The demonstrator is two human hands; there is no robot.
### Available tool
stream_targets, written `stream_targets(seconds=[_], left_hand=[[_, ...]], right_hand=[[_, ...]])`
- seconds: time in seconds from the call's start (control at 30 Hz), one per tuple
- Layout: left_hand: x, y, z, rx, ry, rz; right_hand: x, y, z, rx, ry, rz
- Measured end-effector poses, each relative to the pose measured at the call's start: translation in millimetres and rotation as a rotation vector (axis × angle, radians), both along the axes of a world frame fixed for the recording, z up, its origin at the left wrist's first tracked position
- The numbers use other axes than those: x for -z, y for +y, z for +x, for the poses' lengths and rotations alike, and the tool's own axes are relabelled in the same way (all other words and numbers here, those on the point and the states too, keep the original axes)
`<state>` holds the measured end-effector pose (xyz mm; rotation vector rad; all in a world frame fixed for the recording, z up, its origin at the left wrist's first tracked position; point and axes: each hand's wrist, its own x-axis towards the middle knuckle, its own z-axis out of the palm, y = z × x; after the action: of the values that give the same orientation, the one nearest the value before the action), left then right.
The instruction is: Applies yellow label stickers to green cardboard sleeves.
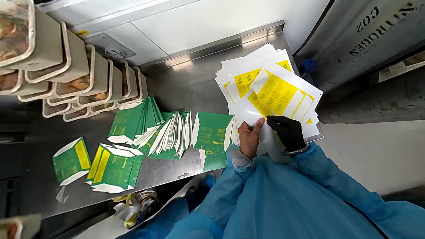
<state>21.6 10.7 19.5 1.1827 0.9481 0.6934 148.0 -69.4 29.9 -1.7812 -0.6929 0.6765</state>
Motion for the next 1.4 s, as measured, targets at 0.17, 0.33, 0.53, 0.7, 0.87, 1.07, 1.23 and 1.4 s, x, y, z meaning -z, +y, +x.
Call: stream_targets(seconds=[0.17,0.33,0.53,0.7,0.87,1.07,1.23,1.4], left_hand=[[-5,-2,-1,-0.023,-0.011,-0.005],[-2,-2,-5,-0.022,-0.007,0.024],[-3,0,-10,0.031,-0.014,0.036],[-6,1,-16,0.054,0.002,-0.004],[-8,-3,-12,0.016,-0.032,-0.012],[-7,-6,-11,0.006,-0.047,0.0],[-12,-4,-13,0.048,-0.032,0.037],[-17,2,-18,0.098,-0.003,0.024]], right_hand=[[-4,2,-3,0.006,-0.038,-0.01],[-5,0,-7,-0.011,-0.112,0.023],[-6,-2,-6,-0.01,0.014,0.024],[-5,-4,-1,-0.016,0.149,0.049],[-7,-5,-5,-0.048,0.034,0.054],[-11,-7,-10,-0.037,0.018,0.125],[-12,-7,-10,0.017,-0.001,0.107],[-10,-5,-2,-0.004,0.033,0.049]])
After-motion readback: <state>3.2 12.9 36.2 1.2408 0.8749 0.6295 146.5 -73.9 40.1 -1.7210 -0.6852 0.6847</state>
